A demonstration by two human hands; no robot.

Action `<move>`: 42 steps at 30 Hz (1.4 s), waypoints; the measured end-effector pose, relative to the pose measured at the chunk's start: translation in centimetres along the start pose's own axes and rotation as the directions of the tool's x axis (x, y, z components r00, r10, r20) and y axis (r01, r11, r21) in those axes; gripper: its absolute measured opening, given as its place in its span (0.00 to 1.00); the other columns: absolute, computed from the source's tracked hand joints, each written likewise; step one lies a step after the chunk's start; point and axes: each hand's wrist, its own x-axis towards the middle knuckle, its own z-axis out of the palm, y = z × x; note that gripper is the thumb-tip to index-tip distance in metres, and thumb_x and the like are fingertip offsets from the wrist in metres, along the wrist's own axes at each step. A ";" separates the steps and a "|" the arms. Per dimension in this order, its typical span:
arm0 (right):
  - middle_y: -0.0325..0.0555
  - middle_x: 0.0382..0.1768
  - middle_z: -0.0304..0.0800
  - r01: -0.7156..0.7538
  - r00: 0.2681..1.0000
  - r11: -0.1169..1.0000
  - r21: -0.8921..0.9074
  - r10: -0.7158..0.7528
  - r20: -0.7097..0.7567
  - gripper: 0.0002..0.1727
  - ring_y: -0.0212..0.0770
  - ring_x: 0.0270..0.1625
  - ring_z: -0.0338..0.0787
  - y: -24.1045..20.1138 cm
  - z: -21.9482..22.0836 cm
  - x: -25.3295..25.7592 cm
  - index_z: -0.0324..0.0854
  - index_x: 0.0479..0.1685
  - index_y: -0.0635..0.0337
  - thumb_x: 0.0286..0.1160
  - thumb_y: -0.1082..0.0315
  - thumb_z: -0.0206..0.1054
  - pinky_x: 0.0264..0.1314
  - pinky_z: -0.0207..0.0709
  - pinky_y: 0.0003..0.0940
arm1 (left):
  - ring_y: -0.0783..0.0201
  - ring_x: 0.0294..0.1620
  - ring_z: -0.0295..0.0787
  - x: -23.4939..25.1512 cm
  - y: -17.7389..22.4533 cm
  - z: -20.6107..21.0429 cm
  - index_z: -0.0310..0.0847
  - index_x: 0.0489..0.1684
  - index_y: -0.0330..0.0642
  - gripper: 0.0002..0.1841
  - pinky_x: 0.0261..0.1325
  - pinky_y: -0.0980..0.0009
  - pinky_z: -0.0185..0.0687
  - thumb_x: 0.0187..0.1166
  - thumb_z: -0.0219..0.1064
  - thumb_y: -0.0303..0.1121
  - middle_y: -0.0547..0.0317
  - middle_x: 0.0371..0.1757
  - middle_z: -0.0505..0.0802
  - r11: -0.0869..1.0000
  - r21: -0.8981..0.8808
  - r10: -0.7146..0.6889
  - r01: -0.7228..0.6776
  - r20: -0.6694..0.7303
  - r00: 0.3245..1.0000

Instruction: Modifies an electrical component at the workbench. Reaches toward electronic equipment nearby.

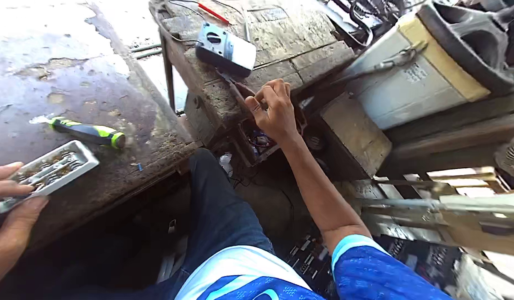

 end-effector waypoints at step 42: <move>0.51 0.41 0.82 0.911 0.118 0.351 0.215 -0.724 0.679 0.13 0.57 0.44 0.82 -26.9 -3.8 6.4 0.89 0.39 0.51 0.79 0.58 0.59 0.35 0.64 0.49 | 0.58 0.75 0.82 -0.1 2.4 -0.9 0.92 0.43 0.41 0.08 0.81 0.64 0.74 0.80 0.67 0.32 0.53 0.65 0.91 0.990 -0.036 0.129 -0.134 -0.129 0.983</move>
